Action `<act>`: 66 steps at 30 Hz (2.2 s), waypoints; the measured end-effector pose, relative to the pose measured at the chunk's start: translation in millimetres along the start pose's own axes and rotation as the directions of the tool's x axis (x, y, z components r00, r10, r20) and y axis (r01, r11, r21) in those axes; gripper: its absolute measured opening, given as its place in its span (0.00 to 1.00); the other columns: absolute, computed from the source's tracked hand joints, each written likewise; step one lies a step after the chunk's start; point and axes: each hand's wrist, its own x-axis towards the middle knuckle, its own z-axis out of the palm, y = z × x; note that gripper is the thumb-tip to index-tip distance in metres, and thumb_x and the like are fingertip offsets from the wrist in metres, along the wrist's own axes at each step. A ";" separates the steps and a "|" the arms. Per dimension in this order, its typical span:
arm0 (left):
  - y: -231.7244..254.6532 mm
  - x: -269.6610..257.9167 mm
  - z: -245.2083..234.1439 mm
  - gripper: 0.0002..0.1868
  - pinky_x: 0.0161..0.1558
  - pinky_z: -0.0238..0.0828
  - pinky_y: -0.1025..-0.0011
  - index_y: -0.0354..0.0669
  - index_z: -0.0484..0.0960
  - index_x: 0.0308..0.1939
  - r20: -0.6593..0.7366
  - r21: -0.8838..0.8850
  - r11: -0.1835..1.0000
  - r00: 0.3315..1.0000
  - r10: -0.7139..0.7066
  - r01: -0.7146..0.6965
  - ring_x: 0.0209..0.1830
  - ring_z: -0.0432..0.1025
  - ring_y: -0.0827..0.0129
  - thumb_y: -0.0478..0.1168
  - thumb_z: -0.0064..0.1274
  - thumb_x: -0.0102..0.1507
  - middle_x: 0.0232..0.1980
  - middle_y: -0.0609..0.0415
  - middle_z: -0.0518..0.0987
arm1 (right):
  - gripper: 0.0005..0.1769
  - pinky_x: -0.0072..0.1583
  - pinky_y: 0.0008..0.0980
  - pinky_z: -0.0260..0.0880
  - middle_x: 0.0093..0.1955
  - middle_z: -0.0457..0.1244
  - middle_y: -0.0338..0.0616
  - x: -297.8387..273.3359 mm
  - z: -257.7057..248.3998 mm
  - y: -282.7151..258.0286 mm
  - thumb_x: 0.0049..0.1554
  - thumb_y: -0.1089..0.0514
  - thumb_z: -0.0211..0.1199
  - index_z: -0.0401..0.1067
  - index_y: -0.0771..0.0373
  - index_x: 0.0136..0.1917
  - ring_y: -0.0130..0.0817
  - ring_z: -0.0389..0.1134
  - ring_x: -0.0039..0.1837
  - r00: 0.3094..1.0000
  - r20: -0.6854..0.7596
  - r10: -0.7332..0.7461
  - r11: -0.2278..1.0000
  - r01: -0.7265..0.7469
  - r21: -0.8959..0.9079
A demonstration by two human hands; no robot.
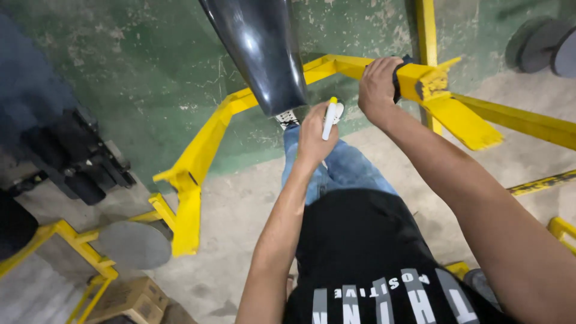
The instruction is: Cleaning gym equipment using a spray bottle and a cloth.
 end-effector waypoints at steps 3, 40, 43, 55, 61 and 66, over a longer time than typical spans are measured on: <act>-15.1 10.0 -7.2 0.23 0.60 0.73 0.56 0.30 0.78 0.56 0.054 -0.034 0.999 0.998 -0.007 0.009 0.58 0.73 0.38 0.28 0.48 0.56 0.55 0.34 0.79 | 0.34 0.61 0.67 0.57 0.60 0.64 0.71 25.4 17.6 -19.7 0.58 0.47 0.51 0.69 0.77 0.67 0.70 0.64 0.62 0.997 0.074 -0.027 0.999 0.030 -0.035; -165.7 87.2 42.3 0.19 0.54 0.75 0.56 0.37 0.78 0.58 0.114 0.065 0.980 0.974 -0.195 0.189 0.55 0.76 0.42 0.35 0.55 0.63 0.56 0.40 0.80 | 0.30 0.72 0.63 0.47 0.73 0.56 0.70 104.5 102.5 -130.6 0.60 0.51 0.47 0.72 0.76 0.66 0.65 0.56 0.73 0.926 0.092 -0.365 0.915 0.375 -0.148; -159.8 90.1 45.4 0.19 0.54 0.75 0.56 0.37 0.78 0.58 0.120 0.055 0.982 0.975 -0.189 0.183 0.55 0.76 0.42 0.35 0.55 0.63 0.56 0.40 0.80 | 0.30 0.72 0.64 0.45 0.74 0.56 0.70 99.7 105.2 -119.7 0.60 0.54 0.49 0.70 0.76 0.67 0.66 0.55 0.73 0.922 0.070 -0.380 0.911 0.386 -0.142; -130.4 69.5 52.7 0.28 0.53 0.72 0.54 0.35 0.74 0.62 0.261 0.074 0.992 0.958 -0.122 0.106 0.57 0.73 0.42 0.36 0.55 0.57 0.61 0.38 0.77 | 0.31 0.69 0.64 0.48 0.73 0.55 0.70 139.3 167.5 -180.0 0.60 0.52 0.48 0.69 0.73 0.69 0.67 0.54 0.72 0.941 0.150 -0.304 0.938 0.323 -0.125; -86.4 53.1 45.8 0.25 0.57 0.73 0.55 0.34 0.75 0.63 0.210 0.026 0.998 0.976 -0.058 0.054 0.58 0.74 0.43 0.35 0.54 0.60 0.59 0.39 0.78 | 0.27 0.65 0.62 0.55 0.67 0.60 0.72 77.7 96.6 -99.5 0.61 0.55 0.50 0.74 0.76 0.64 0.66 0.61 0.66 0.981 0.048 -0.189 0.978 0.193 -0.081; -32.9 37.7 26.3 0.22 0.59 0.73 0.56 0.34 0.77 0.59 0.162 0.032 0.997 0.985 0.063 -0.069 0.57 0.75 0.43 0.34 0.54 0.61 0.56 0.39 0.79 | 0.28 0.64 0.59 0.57 0.64 0.62 0.70 25.1 24.5 -35.3 0.58 0.55 0.51 0.73 0.75 0.64 0.63 0.63 0.65 0.984 0.035 -0.176 0.982 0.178 -0.069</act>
